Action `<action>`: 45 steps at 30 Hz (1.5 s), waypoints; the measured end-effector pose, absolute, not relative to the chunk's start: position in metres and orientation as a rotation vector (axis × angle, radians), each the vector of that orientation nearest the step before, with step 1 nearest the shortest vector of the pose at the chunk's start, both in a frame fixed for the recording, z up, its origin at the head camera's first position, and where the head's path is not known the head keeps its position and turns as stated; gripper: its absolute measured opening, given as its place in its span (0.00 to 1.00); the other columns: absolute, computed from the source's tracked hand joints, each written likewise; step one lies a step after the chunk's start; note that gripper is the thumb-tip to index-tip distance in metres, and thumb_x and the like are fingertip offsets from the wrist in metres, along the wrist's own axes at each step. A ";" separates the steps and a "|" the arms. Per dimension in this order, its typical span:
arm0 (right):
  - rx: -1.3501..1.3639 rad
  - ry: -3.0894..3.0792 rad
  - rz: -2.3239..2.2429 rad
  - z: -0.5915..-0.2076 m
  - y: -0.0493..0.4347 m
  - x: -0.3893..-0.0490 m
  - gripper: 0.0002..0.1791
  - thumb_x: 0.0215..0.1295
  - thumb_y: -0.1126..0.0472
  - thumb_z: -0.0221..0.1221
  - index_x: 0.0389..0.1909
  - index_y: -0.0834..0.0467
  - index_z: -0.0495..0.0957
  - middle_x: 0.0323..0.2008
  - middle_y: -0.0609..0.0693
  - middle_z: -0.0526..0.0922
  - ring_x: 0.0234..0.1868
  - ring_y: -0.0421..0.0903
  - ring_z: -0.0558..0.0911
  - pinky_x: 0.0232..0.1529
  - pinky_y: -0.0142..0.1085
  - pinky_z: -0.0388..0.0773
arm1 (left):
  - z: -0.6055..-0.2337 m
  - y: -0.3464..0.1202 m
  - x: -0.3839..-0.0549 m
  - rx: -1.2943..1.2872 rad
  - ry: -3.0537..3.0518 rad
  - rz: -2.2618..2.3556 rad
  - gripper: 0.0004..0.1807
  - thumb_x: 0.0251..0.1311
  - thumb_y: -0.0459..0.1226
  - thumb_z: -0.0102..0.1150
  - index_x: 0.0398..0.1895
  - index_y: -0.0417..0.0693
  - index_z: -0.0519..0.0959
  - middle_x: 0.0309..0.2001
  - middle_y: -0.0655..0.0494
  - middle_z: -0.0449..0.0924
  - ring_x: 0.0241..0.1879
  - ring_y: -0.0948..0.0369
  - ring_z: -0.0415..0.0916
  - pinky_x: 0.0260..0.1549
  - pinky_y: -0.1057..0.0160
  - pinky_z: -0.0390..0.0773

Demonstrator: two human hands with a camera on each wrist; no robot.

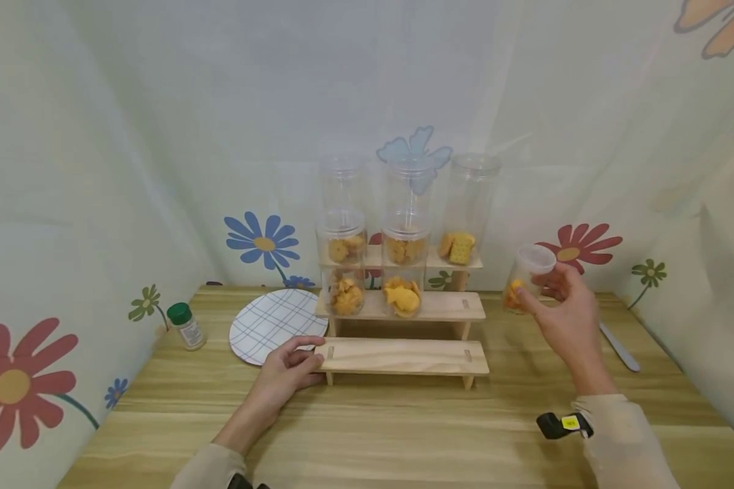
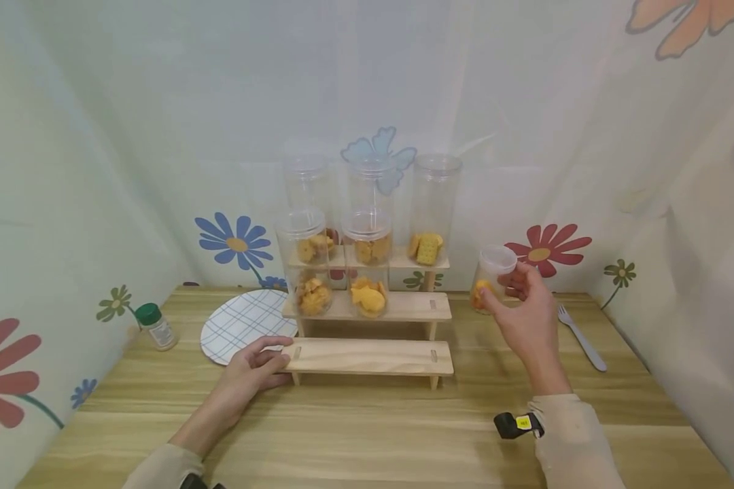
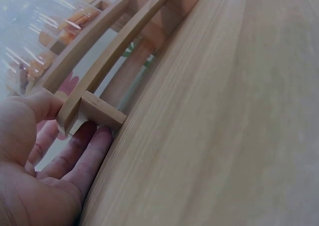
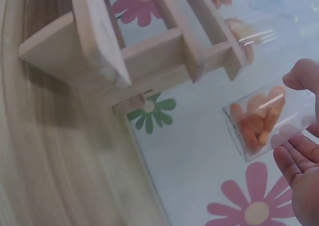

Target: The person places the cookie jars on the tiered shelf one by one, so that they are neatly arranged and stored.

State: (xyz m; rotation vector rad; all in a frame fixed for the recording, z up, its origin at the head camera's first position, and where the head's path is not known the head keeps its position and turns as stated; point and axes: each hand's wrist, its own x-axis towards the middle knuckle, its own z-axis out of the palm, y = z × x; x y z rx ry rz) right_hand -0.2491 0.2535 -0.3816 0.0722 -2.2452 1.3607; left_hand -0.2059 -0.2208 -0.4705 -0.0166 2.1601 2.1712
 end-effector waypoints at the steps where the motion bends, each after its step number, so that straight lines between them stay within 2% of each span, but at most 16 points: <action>1: 0.073 -2.225 1.367 -0.380 0.252 -0.248 0.35 0.71 0.57 0.77 0.73 0.61 0.74 0.59 0.60 0.86 0.57 0.41 0.83 0.56 0.17 0.77 | -0.471 -0.221 -0.206 -0.014 2.158 2.170 0.21 0.77 0.30 0.67 0.70 0.38 0.79 0.49 0.43 0.87 0.52 0.52 0.88 0.53 0.54 0.93; 5: 0.093 -2.182 1.376 -0.375 0.247 -0.244 0.36 0.70 0.59 0.78 0.75 0.59 0.74 0.59 0.58 0.86 0.56 0.36 0.83 0.58 0.18 0.78 | -0.472 -0.221 -0.205 -0.007 2.159 2.168 0.21 0.77 0.31 0.68 0.70 0.38 0.79 0.48 0.43 0.87 0.52 0.52 0.88 0.53 0.54 0.93; 9: 0.127 -2.175 1.366 -0.368 0.240 -0.240 0.37 0.70 0.59 0.78 0.76 0.59 0.74 0.59 0.57 0.86 0.57 0.38 0.83 0.59 0.18 0.77 | -0.471 -0.221 -0.205 -0.009 2.160 2.165 0.21 0.78 0.31 0.67 0.70 0.38 0.79 0.48 0.43 0.87 0.52 0.52 0.88 0.53 0.54 0.93; 16: 0.294 -2.148 1.409 -0.357 0.221 -0.243 0.34 0.69 0.64 0.78 0.72 0.64 0.76 0.58 0.63 0.87 0.55 0.35 0.85 0.59 0.17 0.79 | -0.471 -0.221 -0.205 -0.015 2.158 2.174 0.21 0.78 0.31 0.67 0.69 0.38 0.80 0.49 0.43 0.87 0.52 0.52 0.89 0.53 0.54 0.93; 18: 0.326 -2.167 1.413 -0.356 0.215 -0.245 0.34 0.70 0.63 0.78 0.73 0.64 0.76 0.59 0.62 0.88 0.56 0.38 0.86 0.59 0.17 0.79 | -0.471 -0.221 -0.206 -0.011 2.150 2.176 0.21 0.78 0.31 0.67 0.70 0.38 0.79 0.49 0.43 0.87 0.52 0.52 0.89 0.53 0.54 0.93; 25: 0.359 -2.236 1.380 -0.358 0.197 -0.249 0.35 0.71 0.60 0.78 0.74 0.62 0.77 0.60 0.62 0.88 0.60 0.57 0.88 0.61 0.17 0.79 | -0.472 -0.222 -0.205 0.003 2.136 2.176 0.21 0.77 0.30 0.67 0.70 0.37 0.79 0.48 0.44 0.87 0.52 0.52 0.89 0.53 0.54 0.93; 34: 0.364 -2.257 1.406 -0.360 0.192 -0.251 0.35 0.71 0.59 0.78 0.75 0.61 0.76 0.61 0.62 0.88 0.61 0.59 0.88 0.63 0.23 0.82 | -0.470 -0.223 -0.206 -0.006 2.144 2.179 0.21 0.78 0.30 0.67 0.69 0.37 0.79 0.47 0.45 0.87 0.52 0.53 0.89 0.53 0.54 0.93; 45: 0.348 -2.323 1.424 -0.366 0.190 -0.253 0.35 0.72 0.56 0.77 0.74 0.61 0.76 0.62 0.62 0.88 0.63 0.60 0.87 0.62 0.23 0.83 | -0.469 -0.221 -0.204 0.000 2.158 2.175 0.20 0.77 0.29 0.67 0.69 0.37 0.80 0.48 0.43 0.88 0.52 0.52 0.88 0.52 0.53 0.93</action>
